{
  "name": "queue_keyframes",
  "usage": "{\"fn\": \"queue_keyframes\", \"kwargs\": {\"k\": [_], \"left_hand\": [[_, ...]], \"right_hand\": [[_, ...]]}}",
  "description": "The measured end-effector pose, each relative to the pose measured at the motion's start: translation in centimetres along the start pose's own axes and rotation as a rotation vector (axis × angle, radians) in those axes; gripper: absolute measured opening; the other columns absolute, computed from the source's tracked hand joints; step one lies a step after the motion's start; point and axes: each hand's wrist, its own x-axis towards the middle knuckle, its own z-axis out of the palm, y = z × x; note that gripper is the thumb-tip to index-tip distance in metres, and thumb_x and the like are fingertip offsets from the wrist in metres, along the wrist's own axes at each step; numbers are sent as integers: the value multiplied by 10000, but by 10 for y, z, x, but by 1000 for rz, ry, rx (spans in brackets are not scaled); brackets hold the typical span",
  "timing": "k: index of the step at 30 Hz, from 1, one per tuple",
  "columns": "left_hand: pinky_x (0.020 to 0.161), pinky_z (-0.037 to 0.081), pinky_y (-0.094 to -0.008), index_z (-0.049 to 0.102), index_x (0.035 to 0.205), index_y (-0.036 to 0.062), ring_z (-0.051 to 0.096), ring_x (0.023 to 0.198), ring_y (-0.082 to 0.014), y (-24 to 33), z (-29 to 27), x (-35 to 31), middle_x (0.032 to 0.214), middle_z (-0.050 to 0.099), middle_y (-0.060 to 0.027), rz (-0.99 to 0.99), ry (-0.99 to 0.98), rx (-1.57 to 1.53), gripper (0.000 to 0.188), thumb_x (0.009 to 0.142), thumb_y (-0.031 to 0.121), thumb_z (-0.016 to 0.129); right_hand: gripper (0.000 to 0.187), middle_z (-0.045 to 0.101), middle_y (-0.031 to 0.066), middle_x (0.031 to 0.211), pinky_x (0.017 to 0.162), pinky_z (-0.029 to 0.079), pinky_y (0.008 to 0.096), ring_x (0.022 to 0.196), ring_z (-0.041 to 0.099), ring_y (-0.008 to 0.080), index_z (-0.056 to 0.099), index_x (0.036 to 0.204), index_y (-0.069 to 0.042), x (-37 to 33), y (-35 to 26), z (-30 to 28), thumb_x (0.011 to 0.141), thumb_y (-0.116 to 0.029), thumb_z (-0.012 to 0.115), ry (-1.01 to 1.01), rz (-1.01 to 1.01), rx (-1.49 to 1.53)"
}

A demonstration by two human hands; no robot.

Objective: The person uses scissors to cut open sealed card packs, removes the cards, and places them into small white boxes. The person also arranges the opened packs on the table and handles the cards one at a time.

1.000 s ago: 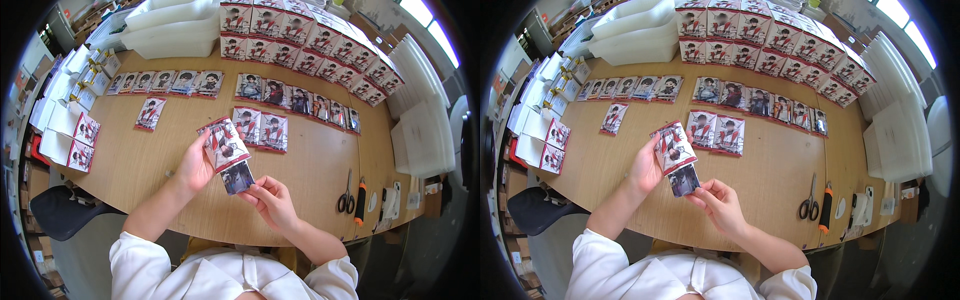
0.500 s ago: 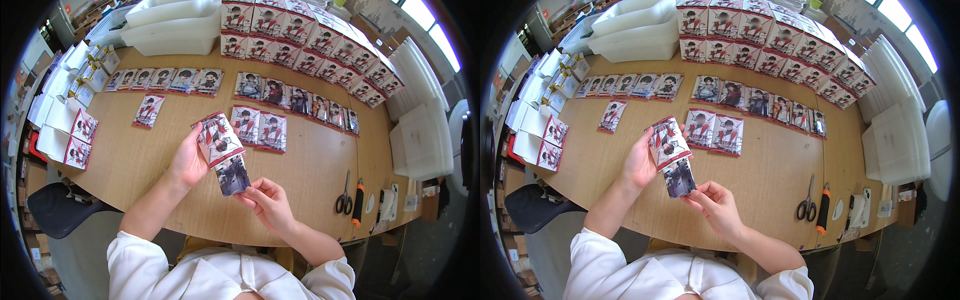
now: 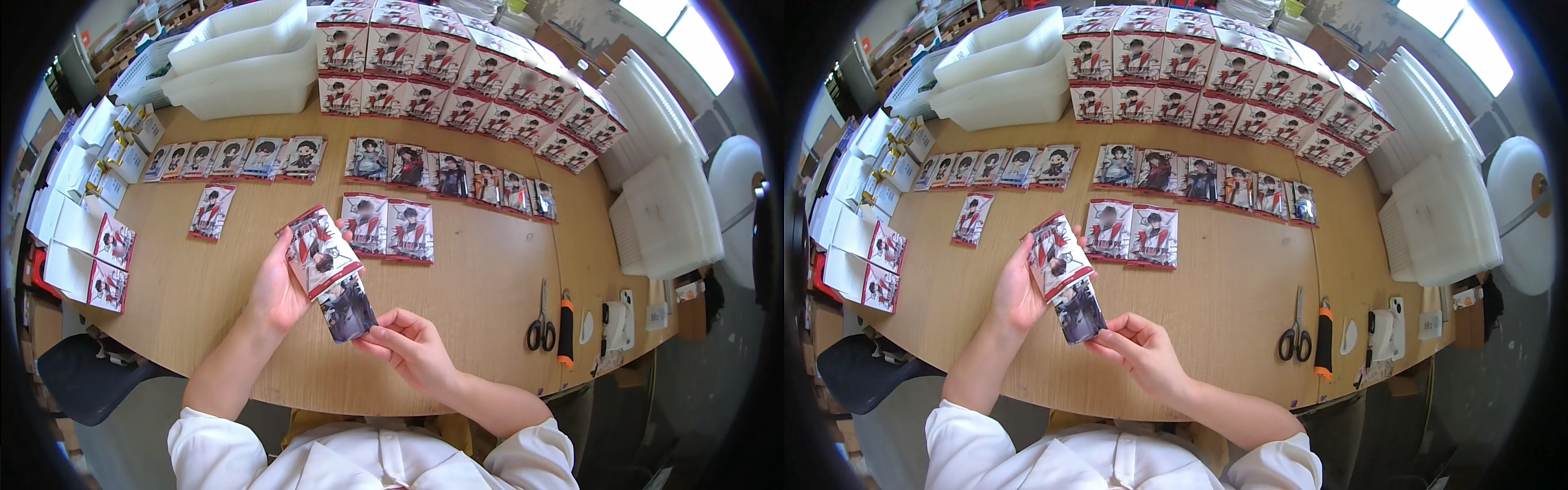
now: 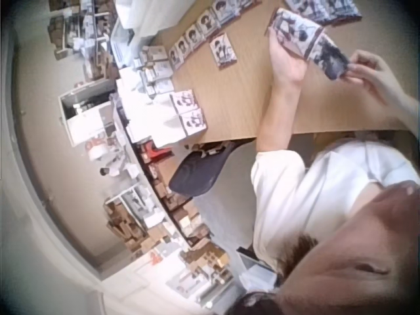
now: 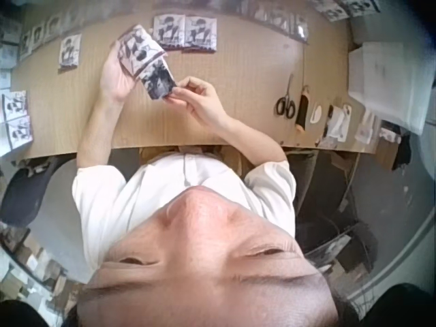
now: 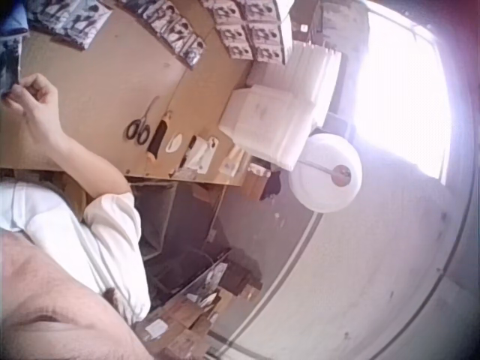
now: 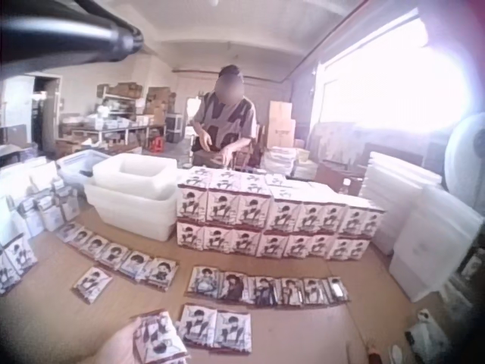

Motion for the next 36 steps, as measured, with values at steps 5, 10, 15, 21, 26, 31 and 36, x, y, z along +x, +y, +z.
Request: {"fn": "queue_keyframes", "kwargs": {"k": [5,10,15,21,26,31,36], "left_hand": [[951,450,-635,375,1375,23,496,1233,-333,1,-2,0,1313,512,-196,-10,8,3,520,1043,368,172],[963,447,-623,371,1380,24,495,1235,-337,1,-4,0,1313,513,-200,-12,4,4,522,1043,370,174],[968,442,-621,373,1380,24,503,1226,-340,-1,-3,0,1311,517,-206,-7,12,8,520,1043,369,180],[976,446,-594,392,1370,25,516,1212,-341,-1,0,-1,1303,525,-207,-4,21,33,516,1041,373,198],[1000,427,-575,421,1358,35,503,1223,-351,-1,-6,0,1322,513,-205,-13,-1,1,526,1032,399,224],[1015,350,-669,415,1366,42,474,1248,-366,0,-5,-4,1336,494,-217,-16,-30,-42,669,997,544,170],[1032,345,-655,416,1366,35,487,1234,-369,0,-16,-2,1321,504,-228,23,33,-26,723,985,570,112]], "right_hand": [[241,602,158,1146,955,523,333,1054,631,243,505,1175,59,-1,-4,6,954,-36,529,5,1,17],[286,595,162,1161,959,521,333,1064,625,240,497,1216,70,-1,-4,7,953,-36,531,3,10,24],[309,589,166,1179,955,524,324,1063,624,236,498,1240,75,-1,-4,6,949,-23,530,-3,14,24],[315,587,166,1189,953,525,325,1067,623,237,501,1249,74,-1,-5,7,946,-8,526,-2,25,24],[327,613,166,1163,948,526,334,1057,625,232,503,1252,71,-2,-3,8,936,-3,546,21,28,18],[325,622,178,1143,943,532,349,1042,633,246,501,1250,73,-3,-1,7,935,6,543,44,39,26],[299,629,185,1149,927,542,365,1036,643,268,523,1239,57,-1,1,7,946,-5,528,19,48,4]]}}
